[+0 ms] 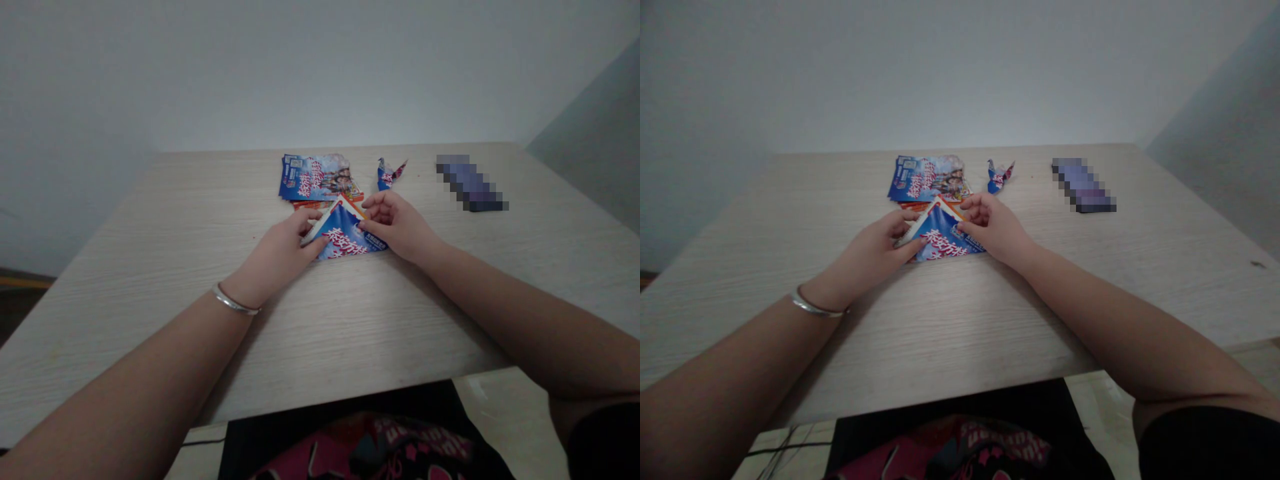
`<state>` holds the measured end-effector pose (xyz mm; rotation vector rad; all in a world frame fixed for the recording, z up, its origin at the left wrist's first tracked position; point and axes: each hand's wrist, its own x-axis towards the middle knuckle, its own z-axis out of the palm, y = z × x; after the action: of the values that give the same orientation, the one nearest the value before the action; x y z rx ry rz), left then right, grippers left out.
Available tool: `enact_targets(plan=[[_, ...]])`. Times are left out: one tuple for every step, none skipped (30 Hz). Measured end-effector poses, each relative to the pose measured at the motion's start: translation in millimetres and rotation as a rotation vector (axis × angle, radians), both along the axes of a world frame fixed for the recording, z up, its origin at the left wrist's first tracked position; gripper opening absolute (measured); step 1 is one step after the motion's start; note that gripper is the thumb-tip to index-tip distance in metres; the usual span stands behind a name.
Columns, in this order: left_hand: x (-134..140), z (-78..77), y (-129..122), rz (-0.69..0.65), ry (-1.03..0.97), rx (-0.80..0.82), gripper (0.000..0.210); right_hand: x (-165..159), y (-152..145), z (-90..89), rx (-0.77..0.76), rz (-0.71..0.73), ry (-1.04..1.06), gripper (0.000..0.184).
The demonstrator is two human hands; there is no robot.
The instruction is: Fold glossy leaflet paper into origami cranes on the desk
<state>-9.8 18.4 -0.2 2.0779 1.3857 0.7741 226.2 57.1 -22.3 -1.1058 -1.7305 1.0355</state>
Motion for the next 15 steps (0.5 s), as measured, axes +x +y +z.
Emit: enact_targets(plan=[[-0.3, 0.9, -0.5, -0.010, 0.025, 0.027, 0.036, -1.1, -1.1, 1.1, -0.010, 0.017, 0.004, 0.033], [-0.5, 1.7, -1.1, -0.018, 0.042, 0.043, 0.035, -2.3, -2.6, 2.6, -0.014, 0.028, -0.005, 0.031], [-0.5, 2.1, -1.6, -0.022, 0.048, 0.046, 0.035, -3.4, -4.4, 4.1, -0.014, 0.036, -0.020, 0.028], [-0.3, 2.2, -2.0, -0.024, 0.045, 0.037, 0.036, -4.6, -6.3, 5.4, -0.014, 0.046, -0.036, 0.027], [0.0, 2.2, -2.4, -0.024, 0.031, 0.026, 0.038, -5.7, -8.3, 6.6, -0.014, 0.056, -0.047, 0.025], [0.4, 2.1, -2.6, -0.020, 0.011, 0.015, 0.040, -6.8, -10.1, 7.4, -0.013, 0.067, -0.050, 0.025], [1.0, 2.0, -2.8, -0.014, -0.015, 0.009, 0.042, -7.9, -11.8, 7.9, -0.012, 0.078, -0.046, 0.024], [1.6, 2.1, -2.8, -0.009, -0.043, 0.010, 0.042, -8.9, -13.3, 8.2, -0.011, 0.089, -0.038, 0.024], [2.2, 2.5, -2.9, -0.006, -0.062, 0.017, 0.039, -9.7, -14.6, 8.3, -0.007, 0.100, -0.027, 0.023], [2.8, 3.3, -2.9, -0.002, -0.073, 0.023, 0.034, -10.5, -15.7, 8.4, -0.001, 0.108, -0.015, 0.023], [3.4, 4.4, -2.9, 0.004, -0.079, 0.024, 0.027, -11.1, -16.7, 8.5, 0.005, 0.114, -0.006, 0.023], [3.7, 5.6, -3.0, 0.011, -0.080, 0.021, 0.021, -11.5, -17.4, 8.6, 0.007, 0.118, -0.001, 0.025], [3.9, 6.8, -3.1, 0.019, -0.072, 0.015, 0.015, -11.8, -18.0, 8.9, 0.005, 0.119, 0.000, 0.027], [4.0, 7.8, -3.3, 0.029, -0.055, 0.010, 0.012, -12.0, -18.5, 9.2, -0.003, 0.111, -0.002, 0.028], [3.9, 8.7, -3.6, 0.039, -0.034, 0.009, 0.014, -12.1, -18.8, 9.6, -0.022, 0.102, -0.008, 0.029]])
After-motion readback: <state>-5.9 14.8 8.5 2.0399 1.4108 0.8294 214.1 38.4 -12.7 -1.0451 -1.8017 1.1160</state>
